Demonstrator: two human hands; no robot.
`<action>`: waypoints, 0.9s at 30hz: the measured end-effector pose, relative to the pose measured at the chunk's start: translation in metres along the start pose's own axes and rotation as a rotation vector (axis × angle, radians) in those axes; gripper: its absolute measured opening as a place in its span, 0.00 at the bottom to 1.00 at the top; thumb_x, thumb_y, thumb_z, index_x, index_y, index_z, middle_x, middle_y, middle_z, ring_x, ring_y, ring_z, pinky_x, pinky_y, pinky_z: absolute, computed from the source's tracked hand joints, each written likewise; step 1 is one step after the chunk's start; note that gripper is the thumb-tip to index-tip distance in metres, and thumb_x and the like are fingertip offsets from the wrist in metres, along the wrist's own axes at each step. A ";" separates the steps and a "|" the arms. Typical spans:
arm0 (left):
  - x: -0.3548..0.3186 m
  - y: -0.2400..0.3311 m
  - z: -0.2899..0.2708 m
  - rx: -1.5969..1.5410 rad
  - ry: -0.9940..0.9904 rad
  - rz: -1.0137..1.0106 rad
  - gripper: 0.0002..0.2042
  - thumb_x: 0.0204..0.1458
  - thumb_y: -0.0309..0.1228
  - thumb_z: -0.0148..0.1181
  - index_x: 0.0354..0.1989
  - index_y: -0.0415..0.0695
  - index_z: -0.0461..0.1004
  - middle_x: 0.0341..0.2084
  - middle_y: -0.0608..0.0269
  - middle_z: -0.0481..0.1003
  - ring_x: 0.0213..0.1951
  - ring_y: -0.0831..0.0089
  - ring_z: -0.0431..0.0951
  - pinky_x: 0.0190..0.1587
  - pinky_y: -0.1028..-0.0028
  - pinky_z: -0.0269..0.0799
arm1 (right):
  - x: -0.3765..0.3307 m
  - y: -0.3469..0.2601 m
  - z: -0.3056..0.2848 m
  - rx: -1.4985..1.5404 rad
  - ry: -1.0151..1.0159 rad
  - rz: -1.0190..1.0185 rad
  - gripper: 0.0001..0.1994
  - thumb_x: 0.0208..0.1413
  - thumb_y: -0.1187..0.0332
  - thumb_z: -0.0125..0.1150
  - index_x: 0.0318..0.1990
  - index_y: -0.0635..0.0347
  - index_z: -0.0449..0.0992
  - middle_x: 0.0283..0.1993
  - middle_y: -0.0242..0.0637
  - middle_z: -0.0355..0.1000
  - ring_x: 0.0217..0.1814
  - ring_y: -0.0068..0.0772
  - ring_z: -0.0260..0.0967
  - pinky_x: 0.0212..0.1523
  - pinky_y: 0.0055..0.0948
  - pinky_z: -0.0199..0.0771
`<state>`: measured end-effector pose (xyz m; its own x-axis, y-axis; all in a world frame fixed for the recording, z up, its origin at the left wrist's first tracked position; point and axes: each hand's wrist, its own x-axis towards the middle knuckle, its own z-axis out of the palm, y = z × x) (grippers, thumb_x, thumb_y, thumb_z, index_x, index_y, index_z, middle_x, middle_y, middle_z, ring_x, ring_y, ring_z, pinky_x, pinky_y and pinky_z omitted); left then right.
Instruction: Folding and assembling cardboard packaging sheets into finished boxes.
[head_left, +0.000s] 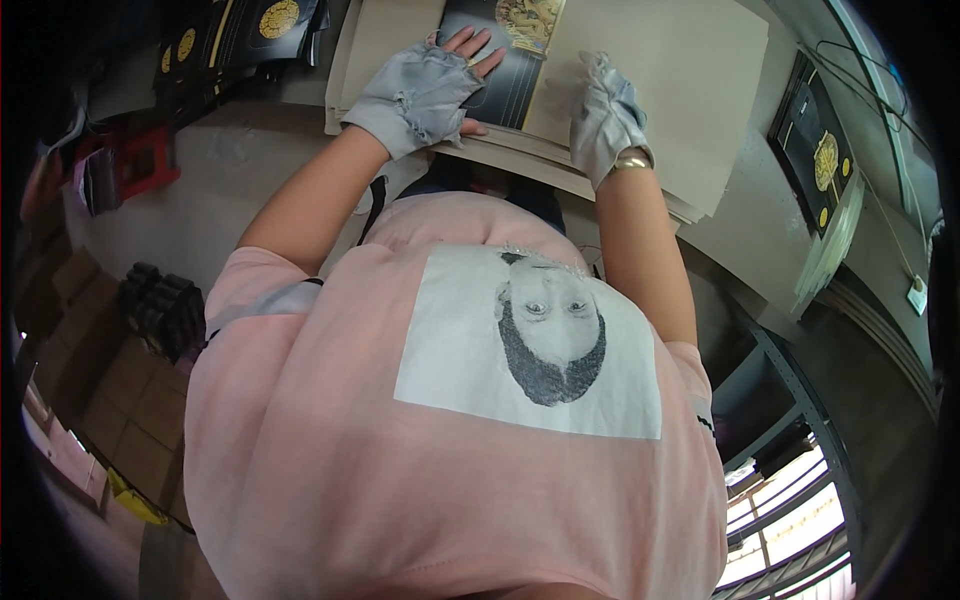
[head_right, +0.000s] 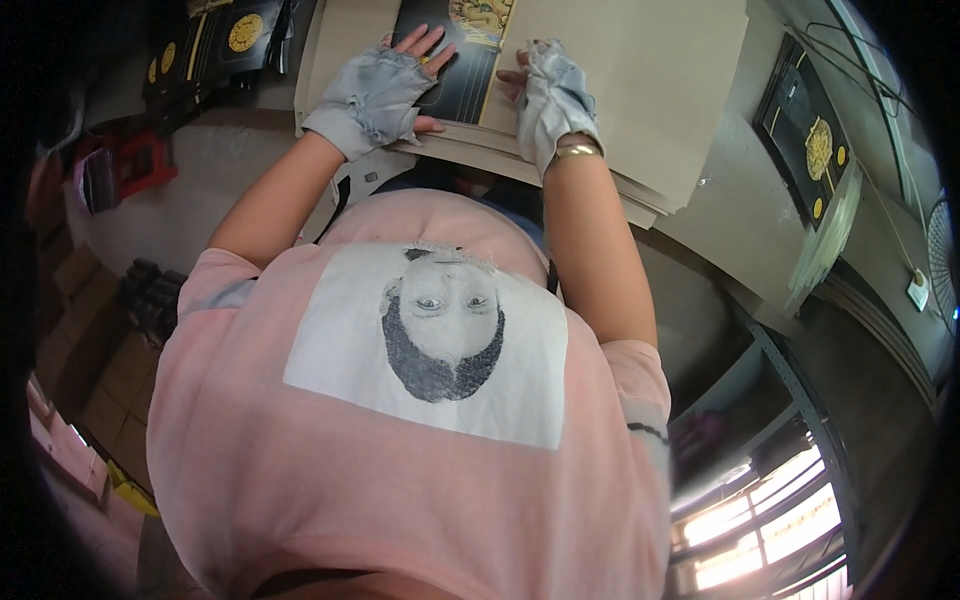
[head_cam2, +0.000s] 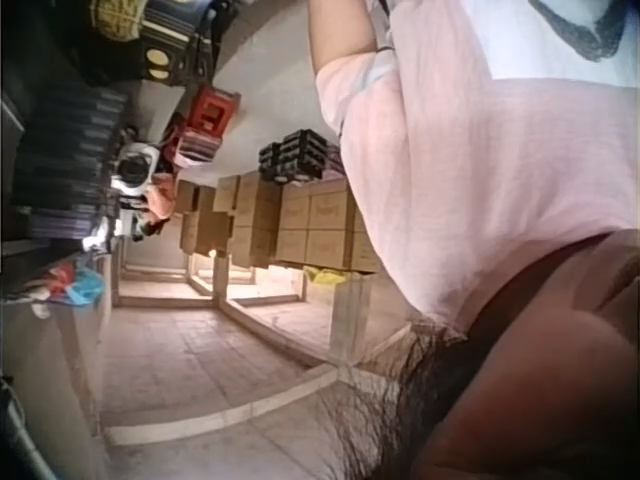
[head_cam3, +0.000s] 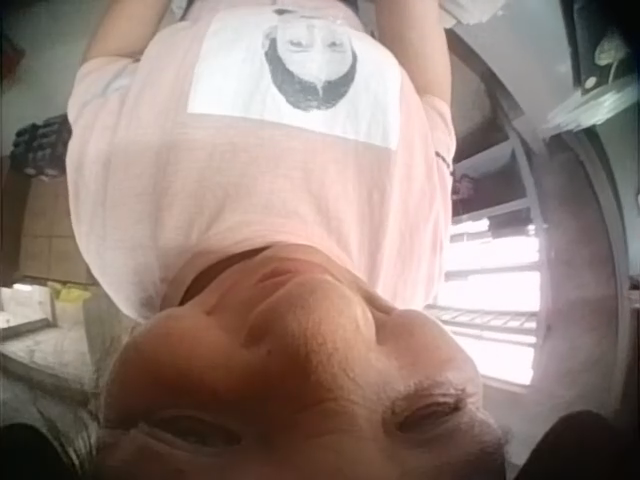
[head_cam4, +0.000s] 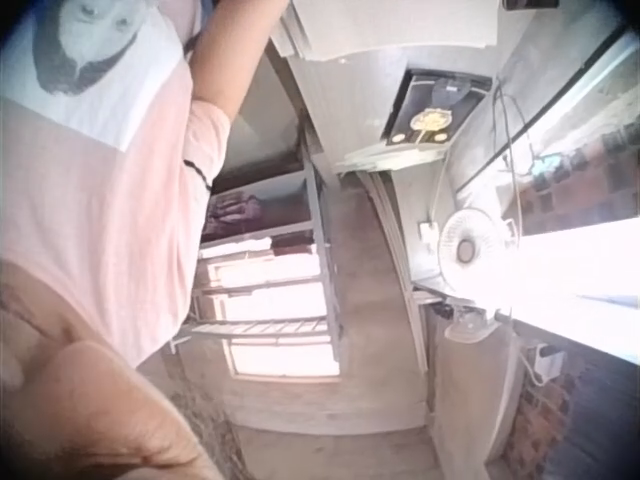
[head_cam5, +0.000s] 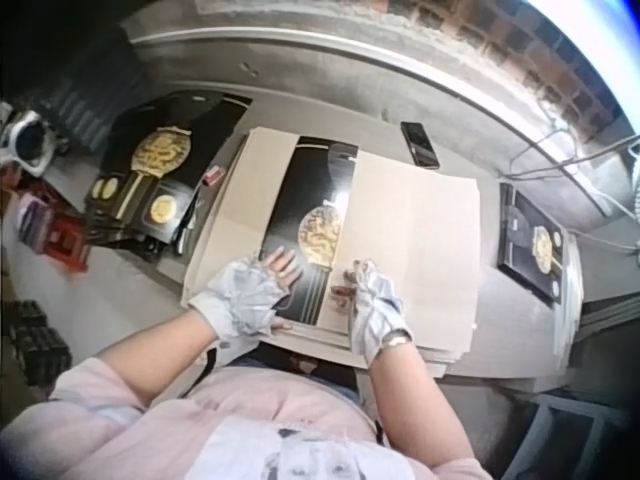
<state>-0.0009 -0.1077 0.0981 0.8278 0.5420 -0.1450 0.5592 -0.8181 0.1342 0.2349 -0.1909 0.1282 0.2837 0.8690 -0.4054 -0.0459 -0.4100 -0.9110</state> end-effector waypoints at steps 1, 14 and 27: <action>0.000 0.000 0.001 0.003 0.005 0.002 0.52 0.48 0.67 0.61 0.79 0.55 0.51 0.78 0.57 0.51 0.78 0.58 0.49 0.76 0.50 0.47 | 0.006 -0.002 0.001 0.025 -0.001 0.056 0.19 0.67 0.64 0.56 0.62 0.58 0.71 0.54 0.39 0.76 0.54 0.41 0.74 0.53 0.33 0.74; 0.002 0.004 0.000 0.040 0.006 -0.022 0.50 0.50 0.69 0.59 0.78 0.56 0.52 0.77 0.57 0.53 0.78 0.59 0.51 0.76 0.49 0.48 | 0.094 0.036 -0.006 -0.938 -0.269 -0.087 0.16 0.61 0.50 0.66 0.29 0.50 0.79 0.23 0.28 0.73 0.25 0.23 0.67 0.30 0.27 0.66; 0.002 0.008 -0.002 0.064 -0.049 -0.036 0.48 0.51 0.70 0.56 0.78 0.59 0.55 0.77 0.57 0.54 0.78 0.57 0.51 0.76 0.49 0.48 | 0.098 0.048 -0.001 -0.713 -0.271 0.041 0.18 0.64 0.46 0.60 0.36 0.51 0.81 0.27 0.29 0.77 0.25 0.27 0.71 0.27 0.29 0.68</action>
<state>0.0052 -0.1129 0.1011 0.8033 0.5623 -0.1964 0.5829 -0.8099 0.0652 0.2610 -0.1257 0.0446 0.0461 0.8491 -0.5261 0.6040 -0.4432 -0.6624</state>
